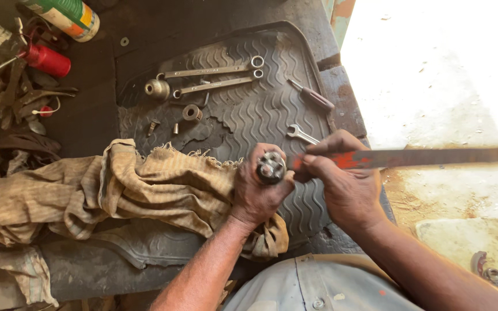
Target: The person uses a metal file to smooth the edges of a small cylindrical mechanical part. They then use a small metal tool to adjust internal components. Finally, they pour liquid from a plastic bottle onto the part and wipe it with a cloth.
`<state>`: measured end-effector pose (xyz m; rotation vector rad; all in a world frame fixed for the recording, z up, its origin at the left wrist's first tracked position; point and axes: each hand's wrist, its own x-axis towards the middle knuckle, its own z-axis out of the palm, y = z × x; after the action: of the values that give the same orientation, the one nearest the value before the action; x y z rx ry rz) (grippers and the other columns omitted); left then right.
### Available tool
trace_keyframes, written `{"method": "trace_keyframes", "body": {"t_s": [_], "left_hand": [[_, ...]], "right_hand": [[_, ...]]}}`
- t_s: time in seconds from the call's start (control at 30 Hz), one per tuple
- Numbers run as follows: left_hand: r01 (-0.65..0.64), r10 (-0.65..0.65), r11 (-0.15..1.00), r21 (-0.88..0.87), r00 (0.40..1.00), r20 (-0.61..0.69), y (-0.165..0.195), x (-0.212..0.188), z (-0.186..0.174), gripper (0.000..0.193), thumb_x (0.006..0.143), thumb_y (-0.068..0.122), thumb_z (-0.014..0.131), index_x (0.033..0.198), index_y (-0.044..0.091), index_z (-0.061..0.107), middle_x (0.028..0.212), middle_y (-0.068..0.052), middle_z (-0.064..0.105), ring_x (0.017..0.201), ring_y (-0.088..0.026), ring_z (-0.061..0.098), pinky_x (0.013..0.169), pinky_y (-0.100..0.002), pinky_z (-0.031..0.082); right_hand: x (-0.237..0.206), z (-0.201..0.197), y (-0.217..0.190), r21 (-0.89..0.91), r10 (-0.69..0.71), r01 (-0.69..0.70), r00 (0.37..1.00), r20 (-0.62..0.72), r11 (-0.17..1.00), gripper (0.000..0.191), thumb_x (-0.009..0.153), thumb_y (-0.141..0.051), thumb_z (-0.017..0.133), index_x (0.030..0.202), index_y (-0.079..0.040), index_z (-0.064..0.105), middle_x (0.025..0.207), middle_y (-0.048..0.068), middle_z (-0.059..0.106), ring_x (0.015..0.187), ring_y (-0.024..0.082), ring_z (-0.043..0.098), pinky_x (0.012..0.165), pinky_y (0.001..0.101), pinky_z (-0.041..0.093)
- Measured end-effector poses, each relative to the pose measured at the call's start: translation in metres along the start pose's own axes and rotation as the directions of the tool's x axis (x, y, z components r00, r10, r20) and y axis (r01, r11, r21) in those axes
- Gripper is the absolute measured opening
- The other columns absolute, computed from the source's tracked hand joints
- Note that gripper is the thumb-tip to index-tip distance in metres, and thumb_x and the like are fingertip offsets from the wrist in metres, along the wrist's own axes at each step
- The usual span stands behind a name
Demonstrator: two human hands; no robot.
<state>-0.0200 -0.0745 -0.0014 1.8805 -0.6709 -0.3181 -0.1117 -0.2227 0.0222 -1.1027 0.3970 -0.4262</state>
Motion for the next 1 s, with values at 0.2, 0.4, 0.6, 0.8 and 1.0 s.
{"method": "trace_keyframes", "body": {"t_s": [0.2, 0.4, 0.6, 0.8, 1.0], "left_hand": [[-0.010, 0.010, 0.997, -0.081, 1.000, -0.005, 0.000, -0.001, 0.002, 0.035, 0.083, 0.022, 0.080, 0.108, 0.011, 0.059, 0.091, -0.005, 0.072, 0.084, -0.019, 0.073, 0.079, -0.035, 0.061], [-0.035, 0.035, 0.999, -0.017, 0.999, -0.015, -0.003, 0.001, 0.003, 0.043, 0.078, 0.021, 0.080, 0.113, 0.008, 0.059, 0.091, -0.005, 0.073, 0.084, -0.021, 0.074, 0.076, -0.036, 0.059], [-0.040, 0.045, 0.984, -0.174, 0.999, 0.027, -0.004, 0.002, 0.005, 0.042, 0.081, 0.019, 0.076, 0.116, 0.009, 0.056, 0.095, -0.005, 0.078, 0.088, -0.021, 0.078, 0.080, -0.036, 0.062], [-0.047, 0.048, 0.998, -0.031, 0.999, 0.018, -0.007, 0.004, 0.003, 0.042, 0.074, 0.015, 0.076, 0.111, 0.009, 0.057, 0.089, -0.007, 0.073, 0.081, -0.023, 0.076, 0.076, -0.037, 0.061], [-0.079, 0.080, 0.997, -0.027, 0.996, 0.035, -0.004, 0.008, 0.001, 0.043, 0.075, 0.016, 0.078, 0.112, 0.009, 0.057, 0.092, -0.006, 0.074, 0.086, -0.023, 0.075, 0.077, -0.037, 0.059]], "right_hand": [[0.008, -0.003, -0.007, 0.014, 0.024, -0.024, 1.000, -0.011, 1.000, 0.015, 0.097, -0.006, 0.066, 0.109, -0.001, 0.060, 0.092, 0.013, 0.075, 0.081, 0.018, 0.074, 0.074, 0.0329, 0.062], [0.013, 0.009, -0.006, -0.008, 0.020, -0.020, 1.000, 0.006, 1.000, 0.014, 0.097, -0.007, 0.068, 0.108, -0.001, 0.061, 0.099, 0.011, 0.073, 0.087, 0.015, 0.072, 0.078, 0.0296, 0.060], [0.009, 0.006, -0.004, -0.190, -0.091, 0.100, 0.994, 0.054, 0.977, 0.010, 0.100, -0.003, 0.067, 0.108, 0.000, 0.062, 0.098, 0.012, 0.071, 0.087, 0.015, 0.068, 0.077, 0.0306, 0.059], [0.006, 0.004, 0.000, 0.070, 0.045, -0.047, 0.999, 0.030, 0.996, 0.016, 0.095, -0.006, 0.067, 0.108, 0.000, 0.060, 0.098, 0.015, 0.074, 0.089, 0.020, 0.076, 0.084, 0.0358, 0.064], [0.007, 0.003, 0.002, 0.193, 0.117, -0.114, 0.993, -0.004, 0.975, 0.023, 0.092, -0.007, 0.070, 0.110, 0.000, 0.058, 0.098, 0.016, 0.074, 0.086, 0.023, 0.075, 0.081, 0.0387, 0.064]]}}
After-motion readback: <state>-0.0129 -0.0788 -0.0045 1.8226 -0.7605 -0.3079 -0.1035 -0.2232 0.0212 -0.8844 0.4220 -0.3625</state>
